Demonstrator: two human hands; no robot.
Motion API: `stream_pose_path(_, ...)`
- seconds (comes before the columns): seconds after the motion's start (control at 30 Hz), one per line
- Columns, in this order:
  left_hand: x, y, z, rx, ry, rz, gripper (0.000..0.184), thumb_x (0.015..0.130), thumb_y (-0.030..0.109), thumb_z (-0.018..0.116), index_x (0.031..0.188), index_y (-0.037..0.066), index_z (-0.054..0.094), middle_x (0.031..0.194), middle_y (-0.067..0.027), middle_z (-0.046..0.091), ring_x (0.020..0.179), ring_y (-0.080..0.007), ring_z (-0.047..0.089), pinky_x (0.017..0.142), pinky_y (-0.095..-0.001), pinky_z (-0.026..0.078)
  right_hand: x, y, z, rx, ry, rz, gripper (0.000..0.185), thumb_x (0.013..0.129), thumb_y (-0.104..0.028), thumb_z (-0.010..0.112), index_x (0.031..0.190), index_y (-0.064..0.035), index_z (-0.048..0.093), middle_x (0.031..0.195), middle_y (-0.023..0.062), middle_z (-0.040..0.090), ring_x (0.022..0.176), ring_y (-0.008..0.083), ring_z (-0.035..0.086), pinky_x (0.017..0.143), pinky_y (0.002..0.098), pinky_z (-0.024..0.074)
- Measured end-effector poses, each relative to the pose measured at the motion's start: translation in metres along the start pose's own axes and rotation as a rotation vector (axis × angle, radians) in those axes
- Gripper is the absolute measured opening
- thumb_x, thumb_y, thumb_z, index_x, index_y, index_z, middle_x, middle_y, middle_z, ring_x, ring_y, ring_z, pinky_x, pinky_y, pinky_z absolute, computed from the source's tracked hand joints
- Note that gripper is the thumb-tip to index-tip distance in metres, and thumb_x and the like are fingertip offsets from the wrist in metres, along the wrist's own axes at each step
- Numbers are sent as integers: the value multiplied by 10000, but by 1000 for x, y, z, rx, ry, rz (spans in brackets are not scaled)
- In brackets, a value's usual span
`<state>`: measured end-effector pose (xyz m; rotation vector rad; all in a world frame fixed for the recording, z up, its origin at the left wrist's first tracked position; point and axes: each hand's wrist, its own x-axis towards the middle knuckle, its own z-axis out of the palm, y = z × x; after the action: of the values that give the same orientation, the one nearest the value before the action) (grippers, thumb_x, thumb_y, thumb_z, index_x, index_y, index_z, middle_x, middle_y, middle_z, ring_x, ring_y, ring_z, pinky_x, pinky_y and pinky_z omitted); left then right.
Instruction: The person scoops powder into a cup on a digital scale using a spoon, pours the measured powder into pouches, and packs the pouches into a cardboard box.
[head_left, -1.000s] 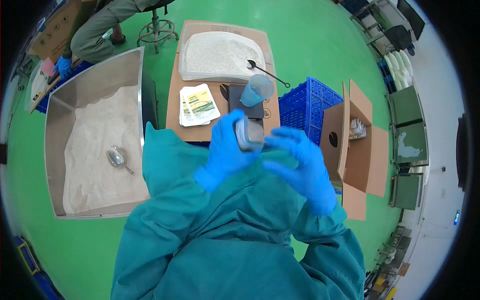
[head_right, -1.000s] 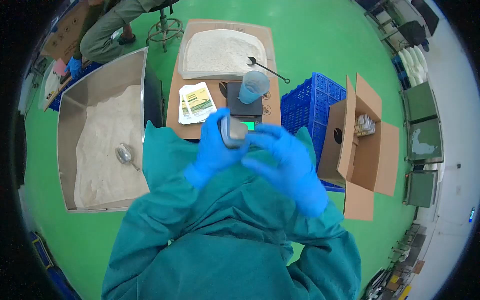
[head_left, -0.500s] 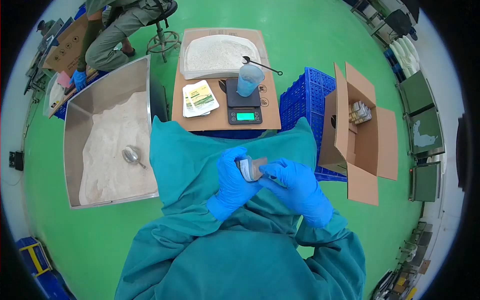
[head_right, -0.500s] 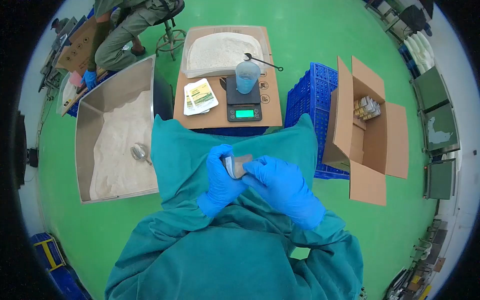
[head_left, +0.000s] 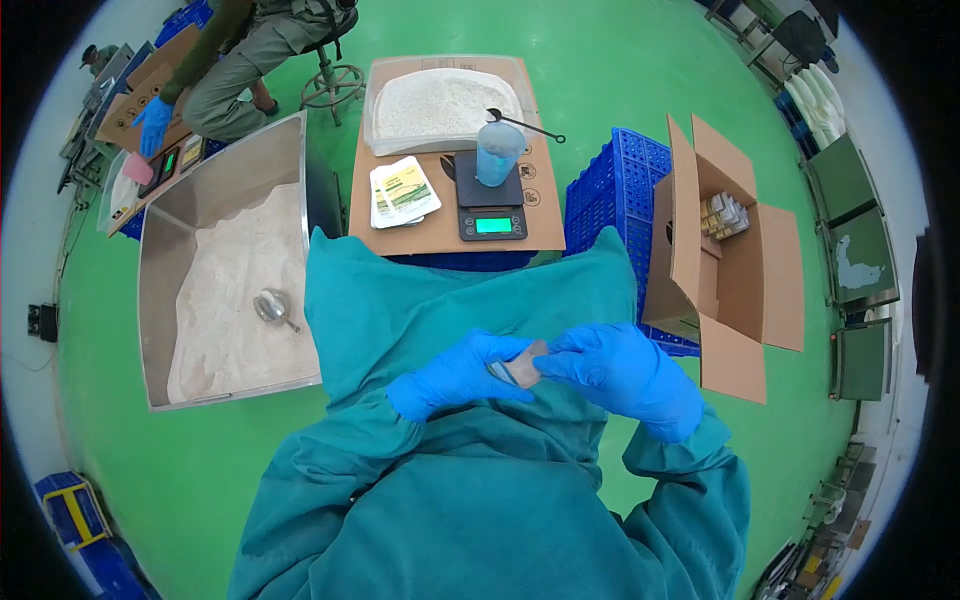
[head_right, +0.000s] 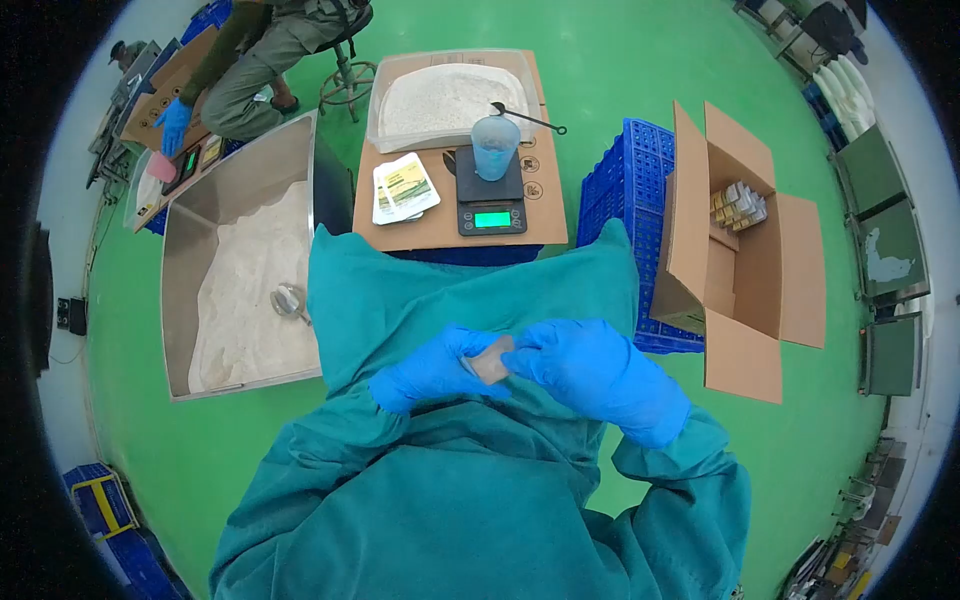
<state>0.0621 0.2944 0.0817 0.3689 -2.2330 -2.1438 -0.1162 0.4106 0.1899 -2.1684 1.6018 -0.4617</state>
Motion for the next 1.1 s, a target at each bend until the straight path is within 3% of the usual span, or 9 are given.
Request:
stream_pose_path(0.13, 3, 2, 3, -14, 80, -43, 454, 692, 177, 807, 1091, 35, 646, 985, -82, 689, 842, -124, 618, 804, -297, 499, -7, 0, -2, -133, 21, 22, 147, 834, -210, 587, 927, -107, 635, 796, 93, 598, 669, 267, 596, 564, 367, 491)
stream_pose_path(0.3, 11, 0, 6, -109, 218, 190, 360, 698, 138, 797, 1021, 31, 678, 961, -82, 692, 818, -109, 616, 776, -283, 503, -4, -3, -4, -206, 111, -20, 131, 830, -175, 576, 932, -101, 612, 809, 73, 594, 678, 271, 585, 553, 375, 491)
stream_pose_path(0.43, 8, 3, 2, -40, 218, 93, 378, 688, 118, 800, 1034, 32, 675, 965, -65, 689, 833, -103, 617, 785, -275, 499, -1, -5, -14, -216, 38, 11, 191, 821, -146, 609, 1002, -87, 614, 862, 85, 603, 740, 268, 607, 600, 351, 506)
stream_pose_path(0.5, 4, 13, -1, -142, 347, 63, 382, 682, 101, 804, 1029, 14, 669, 965, -62, 685, 837, -99, 616, 781, -269, 500, 1, -4, -8, 246, 416, 211, 352, 778, -127, 687, 1114, -68, 598, 958, 87, 629, 823, 219, 634, 682, 316, 514)
stream_pose_path(0.63, 4, 23, -5, -192, 266, 215, 380, 663, 108, 822, 991, -6, 666, 950, -68, 684, 837, -97, 616, 773, -267, 504, -5, 19, 54, 653, 403, 336, 455, 731, -128, 760, 1145, -38, 595, 1009, 98, 651, 876, 159, 628, 756, 299, 504)
stream_pose_path(0.73, 6, 14, -1, -63, 369, 149, 377, 690, 130, 800, 1028, 21, 672, 940, -102, 693, 835, -103, 630, 749, -280, 512, 0, 26, 97, 772, 294, 527, 394, 730, -178, 781, 1055, -7, 637, 929, 75, 675, 816, 118, 613, 721, 288, 502)
stream_pose_path(0.8, 6, 27, -3, -320, 331, -53, 339, 635, 92, 840, 920, 15, 672, 863, -51, 685, 828, -99, 624, 751, -266, 509, 3, 30, 103, 875, 267, 633, 330, 766, -216, 756, 990, 8, 664, 849, 72, 691, 752, 108, 611, 681, 278, 500)
stream_pose_path(0.9, 8, 11, -2, -113, 380, 236, 363, 610, 88, 854, 923, 32, 679, 843, -57, 688, 816, -103, 633, 740, -262, 509, 3, 42, 128, 901, 274, 623, 308, 793, -225, 728, 990, 3, 668, 848, 85, 699, 732, 88, 605, 661, 271, 498)
stream_pose_path(1.1, 12, 23, -10, 60, 318, 326, 467, 604, 111, 831, 1041, 60, 677, 924, -60, 696, 824, -168, 661, 765, -271, 506, 7, 41, 119, 801, 433, 352, 241, 794, -131, 690, 1010, -27, 667, 856, 124, 691, 722, 125, 635, 635, 293, 501)
